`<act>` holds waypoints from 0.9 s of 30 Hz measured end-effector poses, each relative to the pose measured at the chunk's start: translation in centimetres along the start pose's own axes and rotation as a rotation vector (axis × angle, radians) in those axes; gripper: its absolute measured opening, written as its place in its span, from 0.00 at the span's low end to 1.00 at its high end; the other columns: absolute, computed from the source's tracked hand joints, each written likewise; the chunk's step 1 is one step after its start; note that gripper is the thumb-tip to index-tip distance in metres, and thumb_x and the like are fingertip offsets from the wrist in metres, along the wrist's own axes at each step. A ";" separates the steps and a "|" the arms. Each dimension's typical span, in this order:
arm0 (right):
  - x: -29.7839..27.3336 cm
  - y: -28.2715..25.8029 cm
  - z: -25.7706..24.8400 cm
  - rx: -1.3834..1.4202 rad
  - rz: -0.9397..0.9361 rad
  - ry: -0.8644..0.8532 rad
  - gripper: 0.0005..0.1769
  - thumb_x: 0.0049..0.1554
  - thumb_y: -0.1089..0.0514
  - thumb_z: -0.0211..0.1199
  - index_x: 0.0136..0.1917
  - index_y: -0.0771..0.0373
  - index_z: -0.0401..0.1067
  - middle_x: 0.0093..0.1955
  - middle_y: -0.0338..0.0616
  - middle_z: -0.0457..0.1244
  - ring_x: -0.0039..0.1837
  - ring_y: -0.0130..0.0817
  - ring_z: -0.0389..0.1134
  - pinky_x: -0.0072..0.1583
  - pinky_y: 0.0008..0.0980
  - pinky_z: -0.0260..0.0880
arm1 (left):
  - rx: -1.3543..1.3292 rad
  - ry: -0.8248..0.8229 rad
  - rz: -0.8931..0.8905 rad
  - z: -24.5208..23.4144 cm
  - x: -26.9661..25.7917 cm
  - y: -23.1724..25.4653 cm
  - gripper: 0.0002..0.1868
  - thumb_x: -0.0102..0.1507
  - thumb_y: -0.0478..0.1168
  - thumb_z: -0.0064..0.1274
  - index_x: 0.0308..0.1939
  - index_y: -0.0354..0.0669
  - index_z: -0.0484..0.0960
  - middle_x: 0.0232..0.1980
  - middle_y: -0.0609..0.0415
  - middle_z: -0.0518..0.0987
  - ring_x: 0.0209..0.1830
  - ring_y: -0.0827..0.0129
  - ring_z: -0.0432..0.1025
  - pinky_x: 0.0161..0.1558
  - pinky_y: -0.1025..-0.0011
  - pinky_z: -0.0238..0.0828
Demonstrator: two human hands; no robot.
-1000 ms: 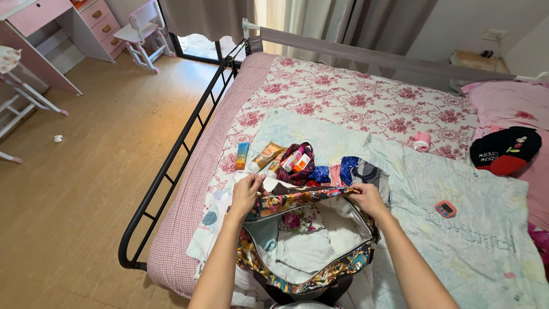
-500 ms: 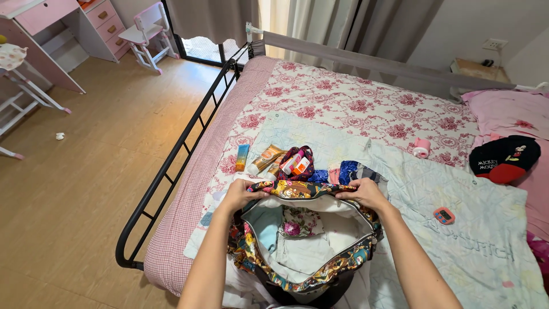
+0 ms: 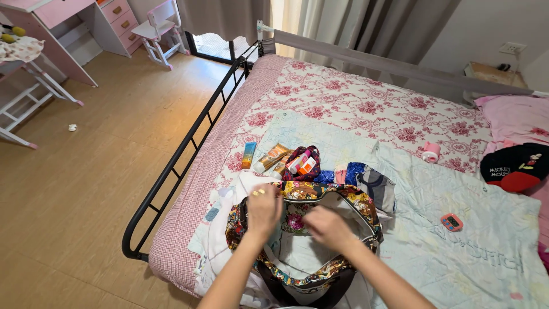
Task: The person folds several pieces of clothing and places them one by one into an open patterned bag on a bed. Items include a white cloth, a light blue cloth, a floral-patterned cloth, a gray cloth, and a blue cloth. The person adjusts the contents inside the bag as they pack.
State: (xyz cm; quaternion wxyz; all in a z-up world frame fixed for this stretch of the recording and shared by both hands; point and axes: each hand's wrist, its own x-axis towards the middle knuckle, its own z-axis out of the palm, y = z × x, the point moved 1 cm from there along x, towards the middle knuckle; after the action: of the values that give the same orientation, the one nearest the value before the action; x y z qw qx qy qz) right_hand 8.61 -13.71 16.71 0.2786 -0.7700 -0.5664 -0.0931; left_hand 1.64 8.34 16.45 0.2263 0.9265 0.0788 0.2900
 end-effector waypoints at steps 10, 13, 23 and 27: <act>-0.4 5.8 9.7 -0.192 0.506 -0.536 0.42 0.52 0.37 0.67 0.75 0.47 0.59 0.76 0.49 0.54 0.77 0.50 0.54 0.70 0.52 0.60 | 0.535 -1.056 0.002 7.9 -11.3 1.4 0.26 0.73 0.47 0.42 0.70 0.36 0.66 0.83 0.30 0.37 0.85 0.36 0.31 0.74 0.27 0.36; 0.2 5.7 9.8 -0.233 0.487 -0.540 0.44 0.53 0.34 0.68 0.76 0.47 0.57 0.76 0.53 0.52 0.75 0.55 0.54 0.70 0.55 0.57 | 0.553 -1.174 -0.136 8.6 -12.1 0.8 0.31 0.72 0.49 0.44 0.75 0.37 0.62 0.85 0.28 0.33 0.85 0.30 0.28 0.72 0.30 0.43; -4.5 0.9 6.1 -0.326 0.531 -0.725 0.39 0.51 0.43 0.73 0.72 0.51 0.63 0.73 0.51 0.58 0.75 0.55 0.59 0.68 0.54 0.65 | 0.623 -1.183 -0.326 12.5 -10.1 -1.4 0.52 0.66 0.49 0.56 0.81 0.29 0.42 0.84 0.36 0.38 0.83 0.39 0.38 0.73 0.42 0.49; -8.3 0.3 6.1 -0.309 0.723 -1.253 0.45 0.52 0.38 0.72 0.78 0.37 0.56 0.82 0.56 0.43 0.75 0.64 0.57 0.70 0.63 0.62 | 0.592 -1.255 -0.498 15.2 -10.8 -4.3 0.48 0.63 0.51 0.59 0.79 0.33 0.54 0.82 0.40 0.53 0.81 0.45 0.51 0.73 0.51 0.56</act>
State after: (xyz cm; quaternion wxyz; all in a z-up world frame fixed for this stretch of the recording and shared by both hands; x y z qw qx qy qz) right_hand 5.05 -17.31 7.80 -0.1951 -0.8478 -0.3106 0.3829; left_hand 1.40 3.52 -2.08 0.0286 0.8952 0.2174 -0.3879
